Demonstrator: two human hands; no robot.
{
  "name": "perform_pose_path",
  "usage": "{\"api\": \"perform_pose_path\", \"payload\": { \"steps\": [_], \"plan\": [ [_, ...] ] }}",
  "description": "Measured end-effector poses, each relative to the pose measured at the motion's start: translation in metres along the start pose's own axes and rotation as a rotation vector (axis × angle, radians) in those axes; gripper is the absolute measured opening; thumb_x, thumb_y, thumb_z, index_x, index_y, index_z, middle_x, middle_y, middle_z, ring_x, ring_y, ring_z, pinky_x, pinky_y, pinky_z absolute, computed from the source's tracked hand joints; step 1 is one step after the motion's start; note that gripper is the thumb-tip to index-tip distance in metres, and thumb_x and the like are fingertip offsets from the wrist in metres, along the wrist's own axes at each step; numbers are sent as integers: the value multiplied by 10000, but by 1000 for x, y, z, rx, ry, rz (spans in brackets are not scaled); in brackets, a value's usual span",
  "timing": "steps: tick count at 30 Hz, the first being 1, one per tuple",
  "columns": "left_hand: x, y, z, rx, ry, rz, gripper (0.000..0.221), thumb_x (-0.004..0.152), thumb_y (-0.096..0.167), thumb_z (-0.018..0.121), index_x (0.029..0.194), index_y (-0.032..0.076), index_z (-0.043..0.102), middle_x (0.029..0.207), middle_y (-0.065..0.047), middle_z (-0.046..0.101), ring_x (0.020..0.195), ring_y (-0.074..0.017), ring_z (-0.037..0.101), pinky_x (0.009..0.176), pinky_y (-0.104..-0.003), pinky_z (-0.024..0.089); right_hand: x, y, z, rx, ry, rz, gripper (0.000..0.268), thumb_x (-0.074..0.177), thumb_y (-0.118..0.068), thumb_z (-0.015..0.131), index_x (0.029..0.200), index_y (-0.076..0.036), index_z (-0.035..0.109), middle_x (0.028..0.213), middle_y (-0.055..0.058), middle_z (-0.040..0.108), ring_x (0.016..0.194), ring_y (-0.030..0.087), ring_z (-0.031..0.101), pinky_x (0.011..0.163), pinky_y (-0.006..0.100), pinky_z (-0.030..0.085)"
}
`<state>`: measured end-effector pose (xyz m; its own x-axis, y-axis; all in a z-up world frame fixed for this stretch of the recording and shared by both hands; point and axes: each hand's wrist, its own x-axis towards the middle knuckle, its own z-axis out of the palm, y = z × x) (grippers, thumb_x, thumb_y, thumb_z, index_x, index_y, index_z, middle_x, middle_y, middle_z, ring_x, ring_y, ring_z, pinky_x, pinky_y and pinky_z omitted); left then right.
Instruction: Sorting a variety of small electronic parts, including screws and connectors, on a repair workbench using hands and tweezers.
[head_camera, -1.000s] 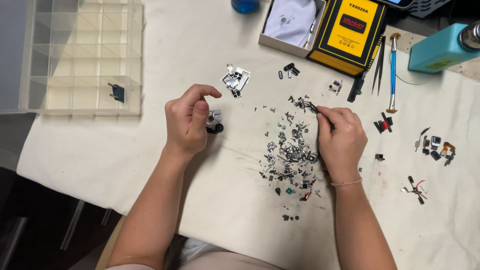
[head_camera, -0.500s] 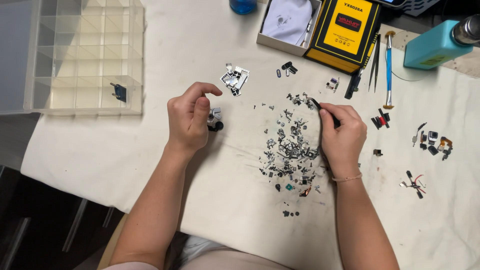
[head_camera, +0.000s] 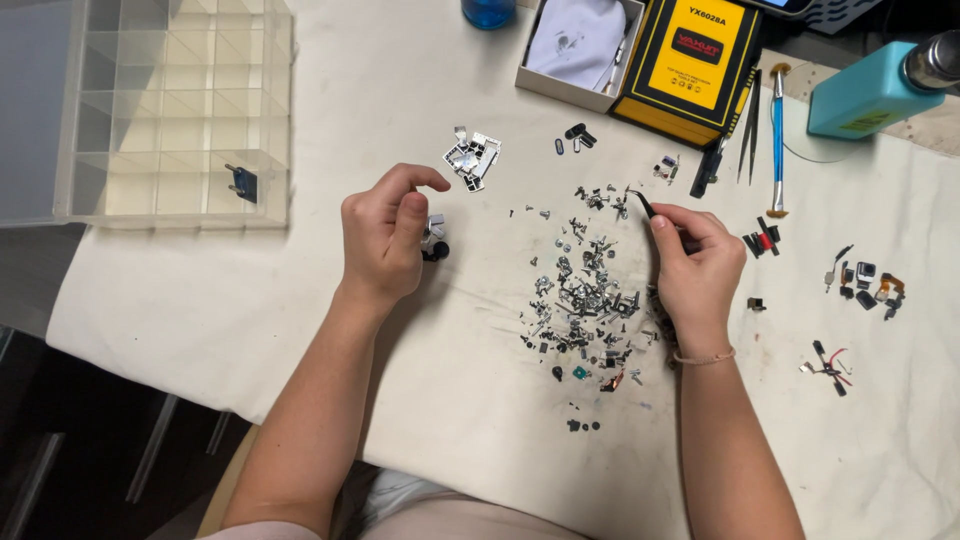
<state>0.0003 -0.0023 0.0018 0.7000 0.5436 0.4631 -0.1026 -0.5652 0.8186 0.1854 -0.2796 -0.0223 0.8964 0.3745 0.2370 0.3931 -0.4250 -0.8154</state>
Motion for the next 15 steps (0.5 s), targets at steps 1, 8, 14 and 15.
{"api": "perform_pose_path", "payload": {
  "steps": [1, 8, 14, 15],
  "plan": [
    [1, 2, 4, 0, -1, 0, 536, 1051, 560, 390, 979, 142, 717, 441, -17, 422, 402, -150, 407, 488, -256, 440, -3, -7, 0, 1, 1, 1, 188, 973, -5, 739, 1118, -103, 807, 889, 103, 700, 792, 175, 645, 721, 310, 533],
    [-9, 39, 41, -303, -264, -406, 191, 892, 191, 770, 1043, 76, 764, 451, 45, 419, 450, -76, 398, 472, -220, 348, -28, -70, 9, 295, -120, 62, 152, 984, 5, 719, 1124, -22, 770, 885, 92, 704, 778, 102, 591, 649, 230, 513],
    [-24, 48, 65, -450, -345, -479, 188, 877, 122, 773, 1032, 17, 774, 424, 41, 432, 428, -58, 402, 464, -204, 334, -43, -89, 15, 356, -185, 84, 140, 977, 13, 715, 1109, 14, 762, 880, 125, 712, 753, 117, 594, 603, 223, 503],
    [-27, 45, 70, -489, -331, -483, 150, 880, 123, 773, 1010, 49, 785, 422, 52, 418, 433, -46, 404, 466, -200, 336, -44, -89, 16, 358, -180, 72, 137, 979, 21, 716, 1109, 24, 760, 887, 138, 713, 746, 122, 591, 594, 224, 497]
  ]
}}
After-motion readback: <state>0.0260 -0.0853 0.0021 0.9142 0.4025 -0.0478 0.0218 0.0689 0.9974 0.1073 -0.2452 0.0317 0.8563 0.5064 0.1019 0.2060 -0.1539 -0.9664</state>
